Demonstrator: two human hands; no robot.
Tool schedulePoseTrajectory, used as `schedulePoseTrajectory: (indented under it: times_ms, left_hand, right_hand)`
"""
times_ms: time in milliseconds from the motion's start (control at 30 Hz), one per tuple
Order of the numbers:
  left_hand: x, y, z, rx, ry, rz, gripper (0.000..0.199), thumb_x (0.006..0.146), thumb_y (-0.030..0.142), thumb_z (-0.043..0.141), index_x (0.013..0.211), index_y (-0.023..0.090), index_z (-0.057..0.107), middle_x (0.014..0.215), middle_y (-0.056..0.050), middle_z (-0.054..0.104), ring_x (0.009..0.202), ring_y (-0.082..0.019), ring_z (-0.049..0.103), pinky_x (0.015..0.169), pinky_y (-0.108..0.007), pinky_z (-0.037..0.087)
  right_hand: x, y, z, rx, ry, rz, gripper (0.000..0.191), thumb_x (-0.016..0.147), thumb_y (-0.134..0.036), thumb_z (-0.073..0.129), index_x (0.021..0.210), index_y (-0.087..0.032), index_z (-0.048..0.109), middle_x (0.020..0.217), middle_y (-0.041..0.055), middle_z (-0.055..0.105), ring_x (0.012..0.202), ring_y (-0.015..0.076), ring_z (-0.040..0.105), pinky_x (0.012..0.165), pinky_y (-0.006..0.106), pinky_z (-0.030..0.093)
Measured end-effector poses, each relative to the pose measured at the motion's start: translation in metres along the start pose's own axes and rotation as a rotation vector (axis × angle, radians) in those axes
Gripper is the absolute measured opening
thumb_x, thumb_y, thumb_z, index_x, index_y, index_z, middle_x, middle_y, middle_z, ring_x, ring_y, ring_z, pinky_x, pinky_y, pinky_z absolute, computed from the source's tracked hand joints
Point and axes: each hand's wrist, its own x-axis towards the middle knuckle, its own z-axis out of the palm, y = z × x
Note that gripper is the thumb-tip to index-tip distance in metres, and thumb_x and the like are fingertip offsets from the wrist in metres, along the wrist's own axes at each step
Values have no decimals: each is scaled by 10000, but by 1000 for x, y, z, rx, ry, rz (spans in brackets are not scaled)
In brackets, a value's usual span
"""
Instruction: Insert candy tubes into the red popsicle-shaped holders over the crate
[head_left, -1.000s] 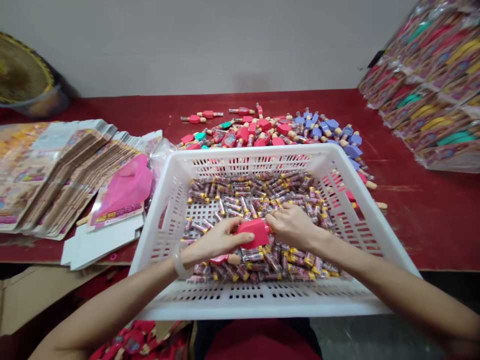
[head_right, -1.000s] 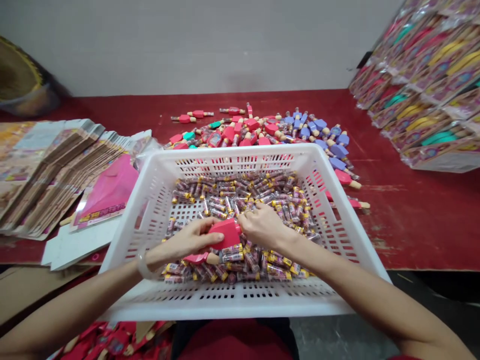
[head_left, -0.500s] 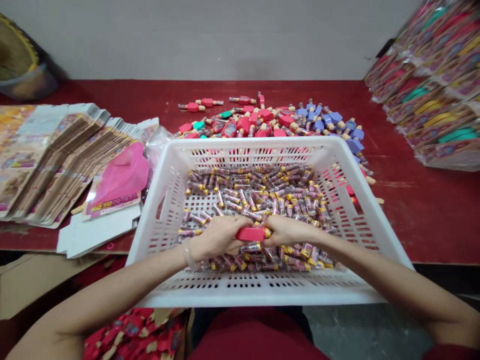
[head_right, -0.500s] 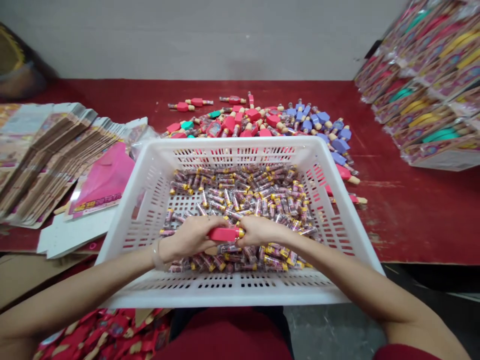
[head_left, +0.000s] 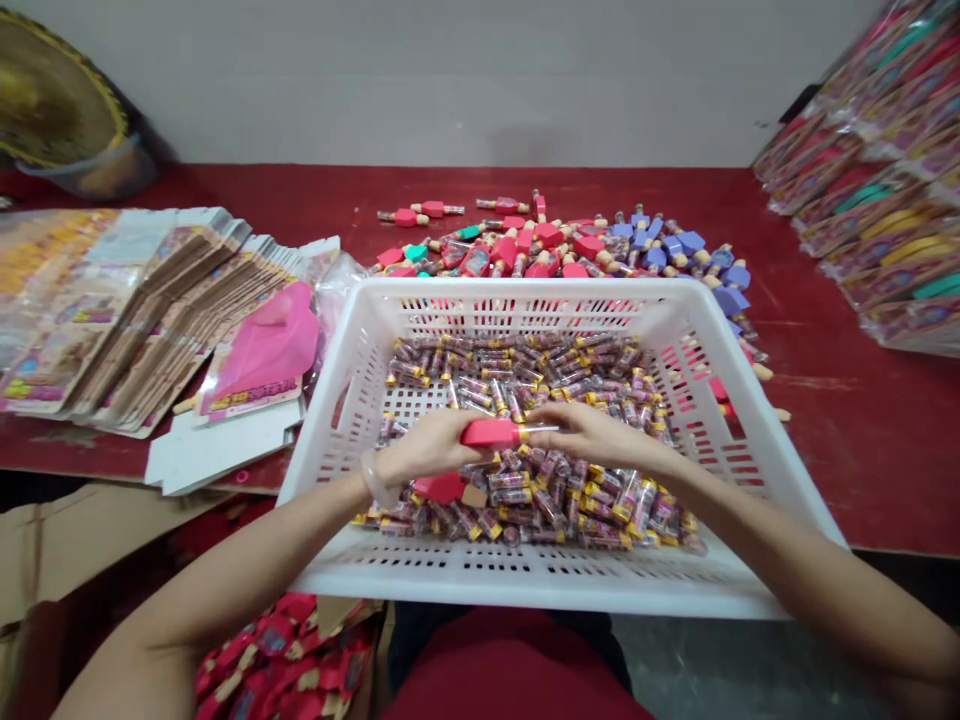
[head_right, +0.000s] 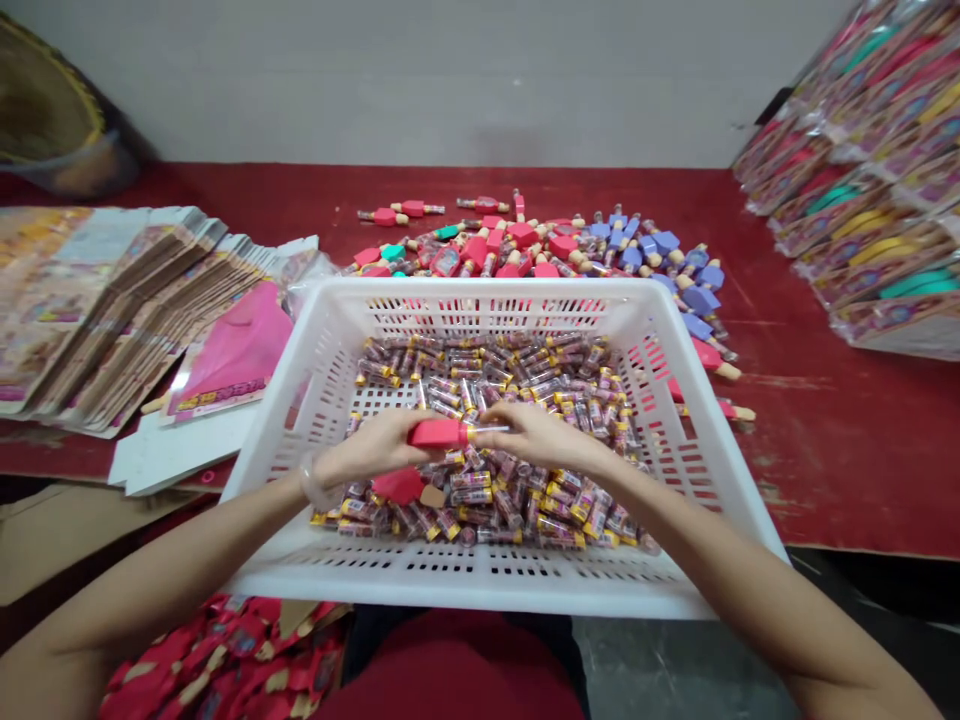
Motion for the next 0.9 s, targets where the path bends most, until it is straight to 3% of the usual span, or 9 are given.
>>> schedulePoseTrajectory:
  times_ms: [100, 233, 333, 367, 433, 500, 567, 700, 900]
  left_hand:
    - [2, 7, -17, 1, 11, -14, 274, 866, 330, 628, 1098, 187, 658, 948, -29, 707, 790, -174, 642, 732, -285, 478]
    - [3, 11, -51, 466, 500, 130, 452, 882, 145, 554, 1309, 291, 558, 1378, -64, 546, 1271, -276, 467, 1105, -518, 267]
    - [-1, 6, -66, 498, 810, -32, 663, 843, 266, 658, 1443, 177, 391, 1505, -168, 361, 1397, -339, 288, 1136, -545, 227]
    - [-2, 3, -64, 452, 775, -67, 686, 831, 291, 672, 1434, 131, 388, 1474, -197, 388, 1367, -343, 335, 1114, -528, 283]
    - [-5, -3, -49, 330, 398, -60, 574, 810, 301, 685, 1322, 111, 509, 1292, -187, 562, 1190, -319, 521, 1003, -470, 422]
    - [-8, -4, -21, 237, -47, -20, 400, 723, 292, 756, 1079, 138, 656, 1040, -137, 671, 981, -300, 617, 877, -431, 490]
    - [-11, -2, 11, 218, -232, -29, 354, 538, 219, 853, 840, 152, 681, 914, -125, 681, 926, -329, 625, 833, -436, 495]
    - [-14, 4, 33, 206, -151, -141, 293, 457, 29, 778, 663, 138, 601, 750, -79, 639, 821, -310, 627, 761, -385, 460]
    - [-3, -4, -42, -336, 251, -204, 285, 827, 394, 610, 723, 142, 525, 699, 3, 530, 644, -114, 509, 609, -237, 406]
  right_hand:
    - [-1, -4, 4, 44, 169, -107, 457, 819, -610, 671, 883, -157, 654, 680, 7, 563, 548, 122, 459, 486, 225, 325]
    - [15, -26, -8, 517, 17, 3, 486, 911, -616, 552, 728, -166, 524, 471, -83, 284, 383, 71, 213, 376, 220, 161]
    - [47, -49, -40, 593, 205, -126, 362, 996, -486, 503, 909, -139, 553, 549, -66, 375, 419, 67, 332, 407, 195, 248]
    - [61, -55, -49, 554, 271, -151, 365, 1016, -493, 458, 975, -140, 543, 591, -49, 432, 441, 76, 391, 425, 193, 302]
    - [91, -59, -50, 281, 291, -159, 408, 1050, -505, 330, 1114, -143, 507, 734, 16, 565, 520, 112, 515, 480, 216, 412]
    - [121, -53, -26, -230, 198, -158, 367, 1072, -393, 283, 1229, -134, 490, 931, 98, 634, 674, 156, 608, 592, 257, 486]
    - [148, -42, 14, -668, 115, -199, 238, 1009, -201, 432, 1186, -120, 568, 1112, 164, 621, 901, 222, 625, 765, 322, 499]
    - [176, -27, 71, -835, 38, -301, 136, 839, -13, 565, 915, -88, 648, 1330, 235, 502, 1232, 324, 447, 995, 419, 366]
    - [109, -24, 39, -750, 149, -262, 230, 967, -206, 476, 1145, -61, 499, 997, 139, 617, 864, 218, 570, 746, 303, 432]
